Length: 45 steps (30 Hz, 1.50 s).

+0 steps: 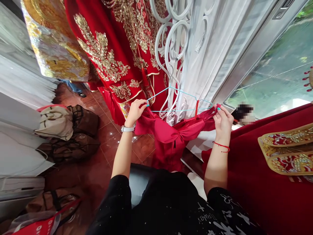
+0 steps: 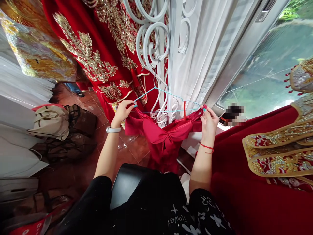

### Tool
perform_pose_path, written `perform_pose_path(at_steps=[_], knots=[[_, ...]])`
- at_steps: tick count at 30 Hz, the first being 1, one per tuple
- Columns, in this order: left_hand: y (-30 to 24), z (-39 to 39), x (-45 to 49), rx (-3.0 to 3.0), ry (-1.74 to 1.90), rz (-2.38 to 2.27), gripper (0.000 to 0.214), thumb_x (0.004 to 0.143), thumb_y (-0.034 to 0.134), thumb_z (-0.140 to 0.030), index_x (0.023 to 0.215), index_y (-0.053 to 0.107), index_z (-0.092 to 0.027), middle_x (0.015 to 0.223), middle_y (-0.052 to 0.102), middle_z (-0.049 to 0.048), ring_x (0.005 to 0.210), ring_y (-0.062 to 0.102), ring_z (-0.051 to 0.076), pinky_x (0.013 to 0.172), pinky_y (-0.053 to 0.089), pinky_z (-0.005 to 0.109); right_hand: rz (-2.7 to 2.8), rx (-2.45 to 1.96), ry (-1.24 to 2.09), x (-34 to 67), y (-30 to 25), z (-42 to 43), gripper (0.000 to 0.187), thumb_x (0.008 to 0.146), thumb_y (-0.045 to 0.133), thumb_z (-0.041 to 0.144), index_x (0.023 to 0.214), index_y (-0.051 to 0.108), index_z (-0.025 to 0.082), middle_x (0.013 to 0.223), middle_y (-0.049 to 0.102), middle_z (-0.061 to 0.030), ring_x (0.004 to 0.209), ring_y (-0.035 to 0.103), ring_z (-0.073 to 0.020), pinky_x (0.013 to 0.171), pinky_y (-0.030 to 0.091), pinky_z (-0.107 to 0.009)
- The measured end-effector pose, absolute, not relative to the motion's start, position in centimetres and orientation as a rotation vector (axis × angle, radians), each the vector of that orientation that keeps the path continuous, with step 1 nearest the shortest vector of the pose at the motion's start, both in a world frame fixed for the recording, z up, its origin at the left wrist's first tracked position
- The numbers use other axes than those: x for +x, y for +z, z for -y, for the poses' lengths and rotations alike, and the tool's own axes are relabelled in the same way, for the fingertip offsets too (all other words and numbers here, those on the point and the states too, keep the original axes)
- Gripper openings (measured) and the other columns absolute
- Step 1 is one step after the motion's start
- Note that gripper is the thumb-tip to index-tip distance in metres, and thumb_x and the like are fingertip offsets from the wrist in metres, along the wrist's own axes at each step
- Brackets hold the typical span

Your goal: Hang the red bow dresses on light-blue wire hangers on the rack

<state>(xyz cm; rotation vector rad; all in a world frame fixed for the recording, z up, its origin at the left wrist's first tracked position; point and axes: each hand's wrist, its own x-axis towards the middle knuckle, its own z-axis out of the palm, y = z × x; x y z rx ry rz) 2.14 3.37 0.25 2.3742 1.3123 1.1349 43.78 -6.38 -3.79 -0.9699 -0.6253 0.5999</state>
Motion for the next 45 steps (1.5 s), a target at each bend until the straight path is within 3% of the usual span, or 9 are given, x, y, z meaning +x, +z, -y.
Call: perform_pose_path(at_steps=[5, 12, 18, 28, 31, 33, 35, 40, 45], knots=[[0.3, -3.5, 1.9, 2.357, 1.146, -1.308, 0.017, 0.096, 0.060, -0.031, 0.096, 0.075, -0.023, 0.105, 0.079, 0.0056, 0.102, 0.066, 0.027, 0.101, 0.051, 0.044, 0.739, -0.969, 0.582, 44.5, -3.3, 3.9, 0.043, 0.069, 0.085, 0.030, 0.109, 0.080, 0.019, 0.114, 0.081, -0.0110, 0.104, 0.077, -0.0233, 0.083, 0.065, -0.036], [0.6, -3.4, 1.9, 2.346, 1.083, -1.318, 0.017, 0.096, 0.060, -0.026, 0.099, 0.076, -0.021, 0.106, 0.079, 0.0092, 0.104, 0.065, 0.028, 0.102, 0.051, 0.046, 0.851, -1.048, 0.595, 44.9, -2.3, 2.3, 0.047, 0.063, 0.094, 0.040, 0.102, 0.083, 0.016, 0.106, 0.083, -0.0095, 0.099, 0.078, -0.0241, 0.085, 0.066, -0.037], [0.2, -3.6, 1.9, 2.300, 1.070, -1.313, 0.017, 0.095, 0.061, -0.025, 0.102, 0.076, -0.021, 0.109, 0.078, 0.0087, 0.104, 0.064, 0.027, 0.102, 0.051, 0.044, 1.161, -1.151, 0.586, 44.6, 0.6, 2.1, 0.034, 0.067, 0.093, 0.038, 0.093, 0.086, 0.017, 0.098, 0.084, -0.0079, 0.096, 0.079, -0.0255, 0.091, 0.065, -0.039], [0.5, -1.9, 2.3, 2.322, 1.000, -1.388, 0.023, 0.100, 0.055, -0.029, 0.110, 0.074, -0.021, 0.114, 0.079, 0.0073, 0.103, 0.063, 0.025, 0.101, 0.050, 0.040, 1.482, -1.285, 0.510, 43.2, 2.1, 2.0, 0.020, 0.072, 0.077, 0.030, 0.087, 0.082, 0.018, 0.086, 0.081, -0.0054, 0.084, 0.076, -0.0238, 0.080, 0.064, -0.038], [0.6, -1.9, 2.2, 2.334, 1.002, -1.421, 0.022, 0.100, 0.054, -0.028, 0.109, 0.074, -0.022, 0.114, 0.079, 0.0066, 0.101, 0.062, 0.026, 0.101, 0.049, 0.040, 1.559, -1.290, 0.339, 43.0, 2.0, 2.4, 0.022, 0.073, 0.072, 0.025, 0.094, 0.078, 0.020, 0.096, 0.079, -0.0062, 0.090, 0.073, -0.0222, 0.089, 0.061, -0.039], [0.6, -2.0, 2.1, 2.342, 1.002, -1.445, 0.022, 0.100, 0.055, -0.028, 0.109, 0.074, -0.023, 0.114, 0.079, 0.0065, 0.102, 0.062, 0.026, 0.101, 0.048, 0.040, 1.506, -1.291, 0.155, 42.7, 1.7, 2.8, 0.025, 0.073, 0.071, 0.024, 0.097, 0.074, 0.022, 0.104, 0.076, -0.0065, 0.097, 0.071, -0.0222, 0.096, 0.058, -0.041], [0.6, -2.1, 2.0, 2.352, 1.008, -1.453, 0.022, 0.100, 0.055, -0.027, 0.109, 0.075, -0.022, 0.114, 0.079, 0.0073, 0.103, 0.063, 0.027, 0.102, 0.047, 0.041, 1.399, -1.311, 0.058, 41.9, 1.0, 3.2, 0.020, 0.076, 0.069, 0.026, 0.095, 0.072, 0.021, 0.098, 0.073, -0.0057, 0.091, 0.069, -0.0208, 0.092, 0.058, -0.040], [0.5, -2.3, 1.9, 2.363, 1.018, -1.439, 0.021, 0.099, 0.056, -0.027, 0.108, 0.074, -0.021, 0.113, 0.079, 0.0085, 0.102, 0.063, 0.027, 0.102, 0.046, 0.043, 1.319, -1.364, 0.235, 39.1, -1.4, 3.3, 0.024, 0.079, 0.075, 0.038, 0.095, 0.071, 0.019, 0.083, 0.070, -0.0041, 0.070, 0.065, -0.0174, 0.072, 0.059, -0.034], [0.4, -2.3, 2.0, 2.356, 1.015, -1.461, 0.020, 0.099, 0.056, -0.028, 0.108, 0.074, -0.022, 0.115, 0.079, 0.0079, 0.104, 0.064, 0.028, 0.102, 0.046, 0.043, 1.178, -1.272, 0.256, 38.8, -2.3, 2.6, 0.019, 0.080, 0.073, 0.039, 0.083, 0.071, 0.020, 0.083, 0.075, -0.0062, 0.079, 0.073, -0.0223, 0.081, 0.064, -0.040]])
